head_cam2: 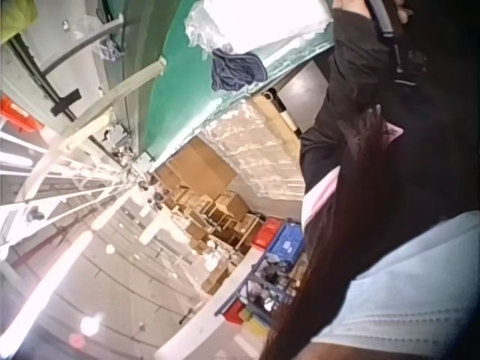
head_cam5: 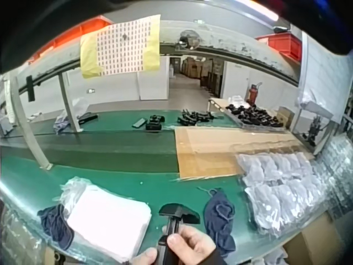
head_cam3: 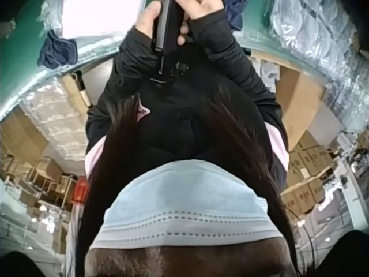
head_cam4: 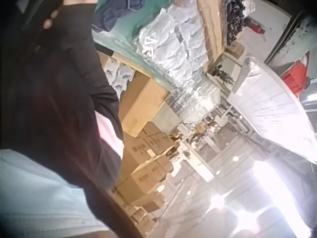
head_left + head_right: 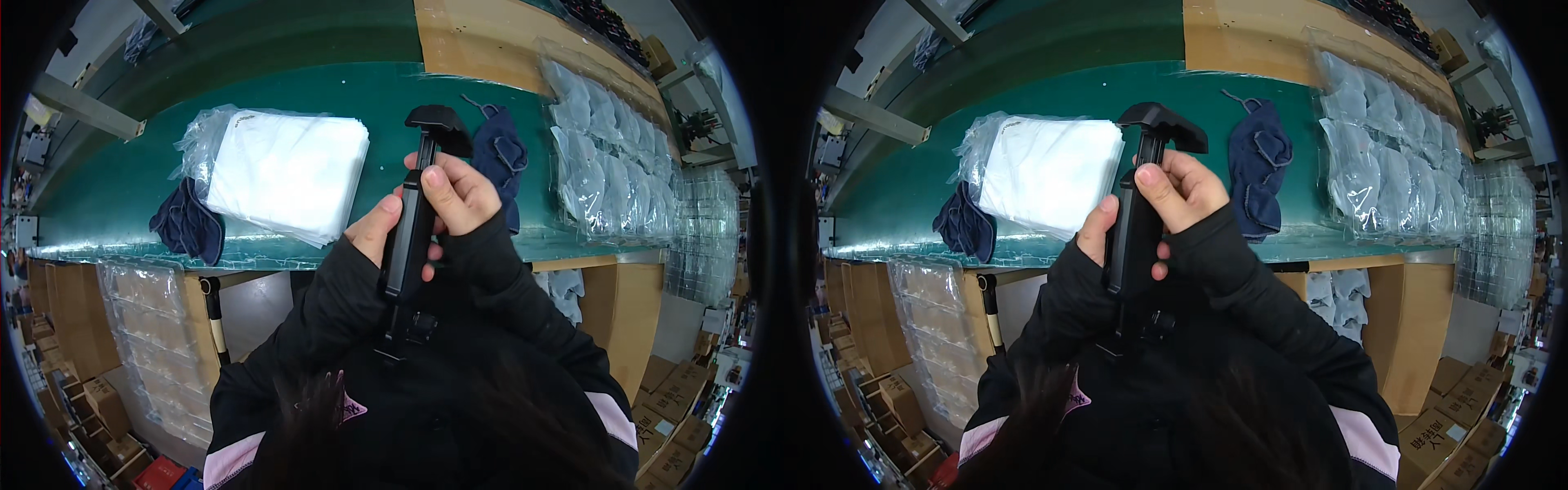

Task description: The recorder is cleaning plastic mounting brackets with a cloth and packaging them into individual plastic bags at an assembly line station.

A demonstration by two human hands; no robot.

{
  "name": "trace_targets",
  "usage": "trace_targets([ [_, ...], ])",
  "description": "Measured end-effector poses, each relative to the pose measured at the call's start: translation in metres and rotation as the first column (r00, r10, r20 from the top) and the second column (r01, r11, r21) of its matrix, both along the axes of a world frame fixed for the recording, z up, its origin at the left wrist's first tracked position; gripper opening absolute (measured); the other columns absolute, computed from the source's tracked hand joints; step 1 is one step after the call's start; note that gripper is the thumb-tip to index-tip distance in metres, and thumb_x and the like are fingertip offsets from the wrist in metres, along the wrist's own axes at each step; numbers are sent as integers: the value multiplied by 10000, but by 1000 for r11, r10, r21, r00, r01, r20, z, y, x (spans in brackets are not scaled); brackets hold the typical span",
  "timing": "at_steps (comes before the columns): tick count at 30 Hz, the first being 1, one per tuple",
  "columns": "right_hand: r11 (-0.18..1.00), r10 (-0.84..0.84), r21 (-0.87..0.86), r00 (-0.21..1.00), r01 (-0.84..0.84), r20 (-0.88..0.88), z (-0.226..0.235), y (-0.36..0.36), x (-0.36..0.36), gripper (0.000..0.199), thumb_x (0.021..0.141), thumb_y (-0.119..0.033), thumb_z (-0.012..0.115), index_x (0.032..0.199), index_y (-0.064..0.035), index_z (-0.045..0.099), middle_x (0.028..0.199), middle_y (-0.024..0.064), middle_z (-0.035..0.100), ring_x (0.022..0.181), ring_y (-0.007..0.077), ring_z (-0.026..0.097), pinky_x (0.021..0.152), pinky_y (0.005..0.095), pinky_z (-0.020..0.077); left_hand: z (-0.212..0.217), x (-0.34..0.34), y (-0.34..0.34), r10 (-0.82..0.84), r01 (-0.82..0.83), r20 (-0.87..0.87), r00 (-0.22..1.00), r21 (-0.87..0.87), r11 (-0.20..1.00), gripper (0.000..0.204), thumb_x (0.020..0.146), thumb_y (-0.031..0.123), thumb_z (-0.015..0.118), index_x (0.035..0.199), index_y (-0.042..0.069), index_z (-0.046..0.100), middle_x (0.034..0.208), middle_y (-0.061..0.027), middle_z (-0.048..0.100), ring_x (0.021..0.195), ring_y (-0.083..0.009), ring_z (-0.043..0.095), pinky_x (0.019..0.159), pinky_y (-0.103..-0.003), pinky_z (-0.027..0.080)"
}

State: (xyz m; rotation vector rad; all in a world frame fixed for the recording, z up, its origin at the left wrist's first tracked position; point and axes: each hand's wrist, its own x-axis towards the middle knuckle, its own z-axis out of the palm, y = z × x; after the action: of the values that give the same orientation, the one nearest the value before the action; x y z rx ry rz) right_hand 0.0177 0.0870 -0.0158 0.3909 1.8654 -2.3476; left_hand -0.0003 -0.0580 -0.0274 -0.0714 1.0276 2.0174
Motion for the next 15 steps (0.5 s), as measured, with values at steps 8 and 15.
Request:
trace_targets([
  [8,-65,192,990,975,127,-113,-91,106,3,955,612,-600,696,1369,-118,371,1425,216,279,1331,424,196,984,631,225,9,-18,-13,341,-354,-121,932,-111,929,466,954,434,295,1156,57,478,1023,-116,597,772,-196,591,616,-311,523],
  [15,652,-332,488,798,580,-504,-103,87,1,171,870,-106,556,1010,-19,602,960,84,623,880,173,582,833,264,443,-18,-15,-28,164,-186,220,962,84,979,348,930,300,459,1169,50,499,1028,-112,595,845,-233,607,675,-381,535],
])
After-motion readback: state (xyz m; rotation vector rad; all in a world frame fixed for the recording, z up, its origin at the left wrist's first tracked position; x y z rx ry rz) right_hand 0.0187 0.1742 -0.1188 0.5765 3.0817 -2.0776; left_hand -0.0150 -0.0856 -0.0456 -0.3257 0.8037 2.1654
